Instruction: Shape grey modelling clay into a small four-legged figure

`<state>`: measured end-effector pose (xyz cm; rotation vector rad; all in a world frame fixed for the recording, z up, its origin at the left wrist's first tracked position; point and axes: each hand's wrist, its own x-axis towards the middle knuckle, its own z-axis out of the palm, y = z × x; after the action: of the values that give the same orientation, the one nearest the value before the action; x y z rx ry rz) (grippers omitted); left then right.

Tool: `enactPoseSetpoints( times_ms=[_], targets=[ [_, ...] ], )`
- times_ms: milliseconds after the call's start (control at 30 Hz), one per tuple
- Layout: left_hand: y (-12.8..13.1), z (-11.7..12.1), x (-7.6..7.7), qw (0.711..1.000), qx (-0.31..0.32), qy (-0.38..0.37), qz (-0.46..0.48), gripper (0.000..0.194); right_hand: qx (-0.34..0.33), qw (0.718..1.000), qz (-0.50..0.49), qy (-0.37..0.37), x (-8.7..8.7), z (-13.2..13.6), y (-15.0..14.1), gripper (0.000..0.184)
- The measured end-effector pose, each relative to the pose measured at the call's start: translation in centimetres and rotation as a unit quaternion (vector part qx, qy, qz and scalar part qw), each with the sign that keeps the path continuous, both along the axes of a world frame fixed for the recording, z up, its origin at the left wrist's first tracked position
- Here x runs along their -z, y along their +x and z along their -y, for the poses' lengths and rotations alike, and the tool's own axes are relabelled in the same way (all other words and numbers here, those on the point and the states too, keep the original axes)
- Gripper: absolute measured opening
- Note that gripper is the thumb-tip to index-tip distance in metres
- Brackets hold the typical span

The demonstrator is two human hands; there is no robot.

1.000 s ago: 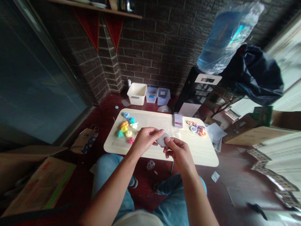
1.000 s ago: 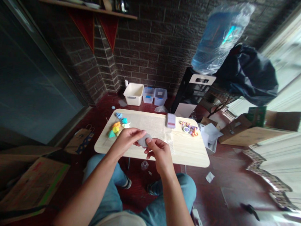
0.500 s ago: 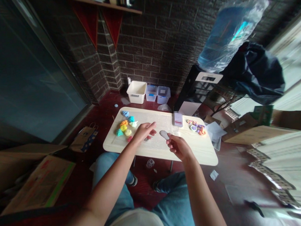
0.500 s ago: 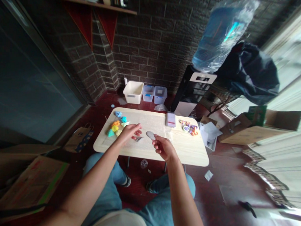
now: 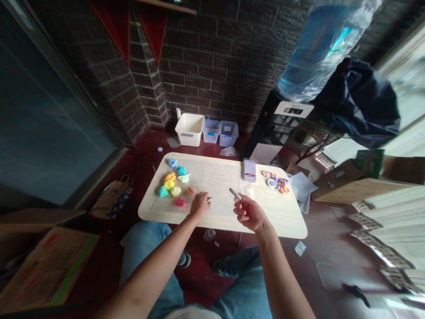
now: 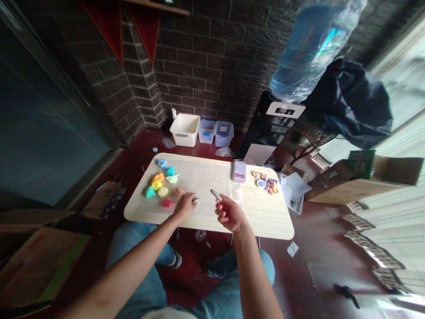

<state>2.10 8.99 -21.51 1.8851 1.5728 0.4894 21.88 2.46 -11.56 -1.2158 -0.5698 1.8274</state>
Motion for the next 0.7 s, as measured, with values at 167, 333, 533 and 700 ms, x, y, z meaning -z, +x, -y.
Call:
enactPoseSetpoints(
  times_ms=[167, 333, 533, 700],
  targets=[
    [-0.1, 0.1, 0.9, 0.999, 0.007, 0.012, -0.037, 0.035, 0.056, 0.985, 0.164, -0.003, 3.7, -1.3, -0.8, 0.027],
    [-0.4, 0.1, 1.2, 1.0, 0.008, 0.0, -0.001, 0.034, 0.03, 0.958, 0.28, -0.061, 7.3, -2.9, -0.8, 0.034],
    [-0.4, -0.2, 1.2, 0.99, -0.012, -0.065, 0.122, 0.034, -0.002, 0.926, 0.364, -0.102, 10.2, -3.7, -0.4, 0.035],
    [-0.7, 1.2, 0.0, 0.959, 0.006, -0.128, 0.251, 0.028, 0.011, 0.896, 0.44, -0.057, 11.0, -3.5, -0.3, 0.034]
  ],
)
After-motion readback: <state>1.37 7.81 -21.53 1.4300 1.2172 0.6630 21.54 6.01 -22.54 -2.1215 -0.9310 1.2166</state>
